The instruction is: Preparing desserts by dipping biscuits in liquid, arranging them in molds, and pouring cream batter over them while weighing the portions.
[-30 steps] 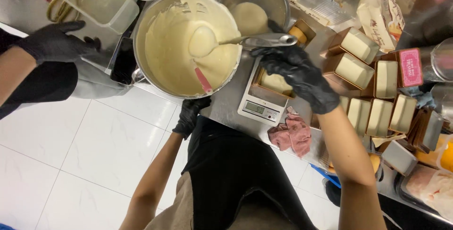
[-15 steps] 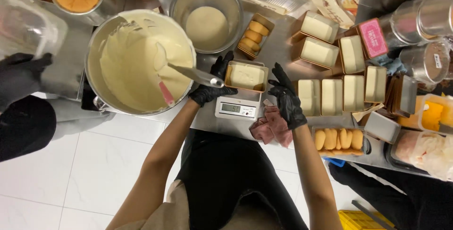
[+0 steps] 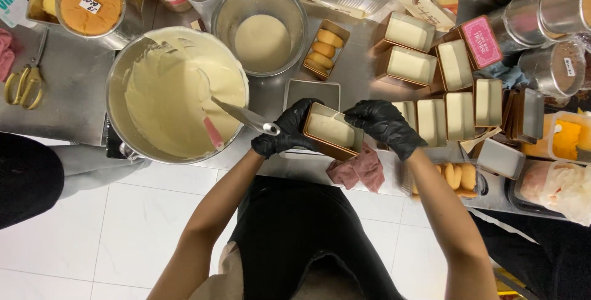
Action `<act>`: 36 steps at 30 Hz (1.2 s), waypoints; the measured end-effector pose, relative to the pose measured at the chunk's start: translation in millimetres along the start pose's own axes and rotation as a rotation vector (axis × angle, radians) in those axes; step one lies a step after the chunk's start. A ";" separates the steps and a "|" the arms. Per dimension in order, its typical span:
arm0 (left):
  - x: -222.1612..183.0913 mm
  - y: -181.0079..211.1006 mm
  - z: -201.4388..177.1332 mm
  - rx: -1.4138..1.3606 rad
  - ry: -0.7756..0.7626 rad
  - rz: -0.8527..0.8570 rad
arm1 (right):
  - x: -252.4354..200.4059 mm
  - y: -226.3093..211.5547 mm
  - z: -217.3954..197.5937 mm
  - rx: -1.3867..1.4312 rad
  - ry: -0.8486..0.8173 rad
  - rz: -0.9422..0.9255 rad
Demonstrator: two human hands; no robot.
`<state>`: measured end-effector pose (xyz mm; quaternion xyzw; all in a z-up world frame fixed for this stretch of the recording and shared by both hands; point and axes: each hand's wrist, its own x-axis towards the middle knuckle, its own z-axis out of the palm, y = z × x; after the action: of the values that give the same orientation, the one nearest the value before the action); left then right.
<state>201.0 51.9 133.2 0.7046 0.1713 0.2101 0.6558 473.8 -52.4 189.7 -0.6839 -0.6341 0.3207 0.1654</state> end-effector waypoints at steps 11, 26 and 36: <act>12.0 29.4 17.9 0.022 -0.107 0.015 | -20.7 -43.1 -18.6 -0.371 0.046 -0.088; -1.0 -35.5 23.3 -0.437 0.113 0.068 | -145.2 88.6 149.7 0.081 0.038 0.401; 9.2 20.3 26.6 -0.412 0.021 0.202 | -139.3 84.9 187.3 0.126 0.454 0.708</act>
<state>222.0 32.3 152.6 0.5673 0.0600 0.3125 0.7596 418.4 -233.7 29.3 -0.9013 -0.2865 0.2372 0.2219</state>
